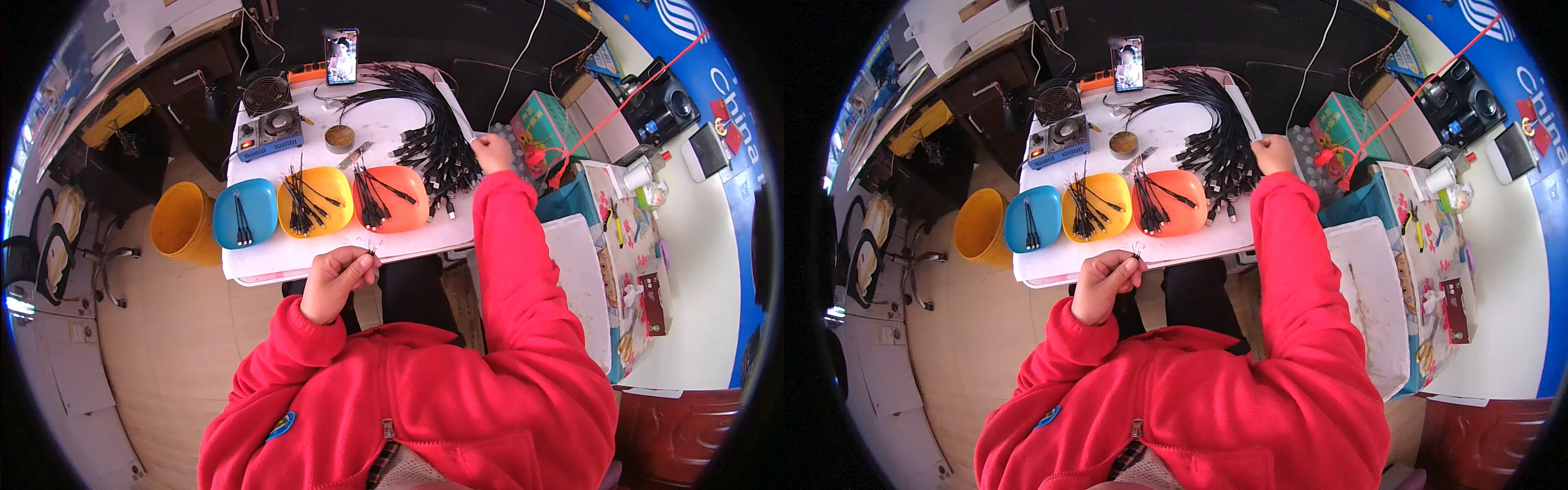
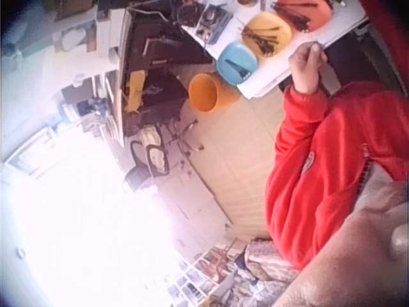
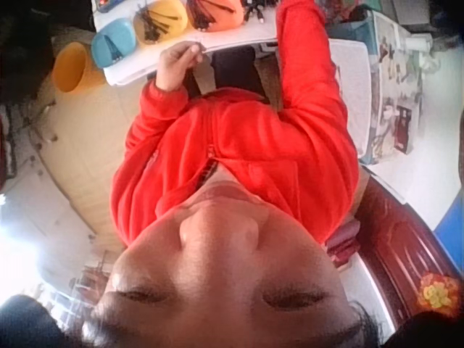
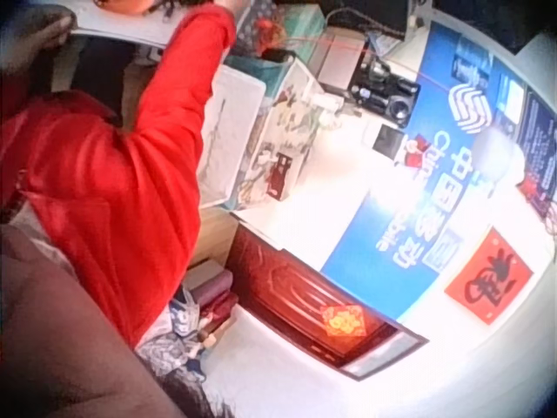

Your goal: The person repeatedly picks small black cables and white connectors from bowls on a table, joins them by hand, and places the assembled units into a white tray. The process is continuous and repetitive throughout the clip.

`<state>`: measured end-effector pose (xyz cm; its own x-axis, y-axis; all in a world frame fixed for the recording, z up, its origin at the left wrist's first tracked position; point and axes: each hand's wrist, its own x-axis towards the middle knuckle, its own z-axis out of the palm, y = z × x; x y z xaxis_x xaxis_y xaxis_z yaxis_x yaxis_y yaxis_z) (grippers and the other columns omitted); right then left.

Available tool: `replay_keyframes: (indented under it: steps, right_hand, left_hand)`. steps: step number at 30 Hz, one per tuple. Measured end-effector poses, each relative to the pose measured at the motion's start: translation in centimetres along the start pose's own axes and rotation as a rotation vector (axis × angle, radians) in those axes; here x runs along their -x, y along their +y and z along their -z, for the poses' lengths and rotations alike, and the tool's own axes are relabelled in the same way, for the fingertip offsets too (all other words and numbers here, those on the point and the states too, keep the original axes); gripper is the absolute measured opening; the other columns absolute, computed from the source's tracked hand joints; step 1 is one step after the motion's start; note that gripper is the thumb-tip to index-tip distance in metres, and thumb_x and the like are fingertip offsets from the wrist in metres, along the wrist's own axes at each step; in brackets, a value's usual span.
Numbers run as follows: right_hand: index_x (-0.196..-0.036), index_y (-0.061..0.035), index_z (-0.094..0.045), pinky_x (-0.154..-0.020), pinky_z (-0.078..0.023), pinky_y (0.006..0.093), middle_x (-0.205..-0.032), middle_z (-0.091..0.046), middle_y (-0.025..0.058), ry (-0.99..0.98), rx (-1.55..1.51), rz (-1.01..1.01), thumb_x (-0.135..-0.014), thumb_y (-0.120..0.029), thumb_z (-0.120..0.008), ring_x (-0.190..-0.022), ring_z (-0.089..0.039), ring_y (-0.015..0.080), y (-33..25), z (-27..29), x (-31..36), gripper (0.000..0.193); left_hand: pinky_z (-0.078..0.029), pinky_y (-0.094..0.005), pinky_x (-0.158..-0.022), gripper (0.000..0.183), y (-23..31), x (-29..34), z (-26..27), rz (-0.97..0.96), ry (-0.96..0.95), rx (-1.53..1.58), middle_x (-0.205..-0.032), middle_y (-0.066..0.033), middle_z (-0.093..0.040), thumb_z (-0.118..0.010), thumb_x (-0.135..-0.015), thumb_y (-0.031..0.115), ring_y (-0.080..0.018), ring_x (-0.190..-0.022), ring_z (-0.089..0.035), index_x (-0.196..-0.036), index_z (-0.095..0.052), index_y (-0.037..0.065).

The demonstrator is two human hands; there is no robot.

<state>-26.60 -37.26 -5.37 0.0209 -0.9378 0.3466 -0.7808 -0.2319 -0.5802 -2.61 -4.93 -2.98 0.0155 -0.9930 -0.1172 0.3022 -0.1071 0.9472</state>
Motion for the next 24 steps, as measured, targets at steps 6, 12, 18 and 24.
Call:
replay_keyframes:
  steps: [6, 12, 18, 24]
  right_hand:
    - [-0.090, -0.0013, -0.059, -0.056, -0.042, 0.0207, -0.075, -0.060, -0.0009, -0.273, -0.833, 0.176, -0.086, -0.008, -0.063, -0.064, -0.056, 0.0052, -8.6, 8.6, 9.3, 0.008]
    - [-0.084, -0.0024, -0.055, -0.064, -0.048, 0.0361, -0.082, -0.056, 0.0129, -0.641, -0.505, 0.498, -0.078, -0.009, -0.066, -0.072, -0.060, 0.0271, -14.7, 11.4, 21.5, 0.014]
    - [-0.085, -0.0031, -0.056, -0.069, -0.048, 0.0438, -0.087, -0.057, 0.0145, -0.889, -0.226, 0.714, -0.082, -0.016, -0.061, -0.080, -0.059, 0.0351, -13.6, 9.0, 27.0, 0.014]
    - [-0.090, -0.0031, -0.059, -0.071, -0.049, 0.0431, -0.087, -0.060, 0.0166, -1.273, -0.151, 0.778, -0.080, -0.018, -0.063, -0.083, -0.061, 0.0344, -11.3, 10.0, 26.2, 0.019]
  left_hand:
    - [-0.050, -0.0278, -0.074, 0.018, 1.4, 0.3, -1.0, -0.136, 0.008, 0.291, -0.101, -0.0147, -0.064, -0.048, -0.099, 0.011, -0.0219, -0.090, -0.062, -0.096, -0.062, 0.000]
    - [-0.053, -0.0354, -0.088, 0.018, 4.9, 1.1, -3.0, -0.246, -0.087, 0.440, -0.126, -0.0194, -0.057, -0.045, -0.100, 0.010, -0.0278, -0.106, -0.063, -0.097, -0.059, -0.002]
    - [-0.044, -0.0221, -0.065, 0.016, 7.6, 2.5, -1.8, -0.484, 0.100, 0.209, -0.107, -0.0141, -0.064, -0.047, -0.098, 0.007, -0.0105, -0.070, -0.057, -0.096, -0.061, -0.002]
    - [-0.035, -0.0196, -0.056, 0.016, 6.1, 4.4, -1.7, -0.540, 0.131, 0.151, -0.093, -0.0093, -0.063, -0.049, -0.097, 0.006, -0.0062, -0.060, -0.040, -0.097, -0.060, -0.005]
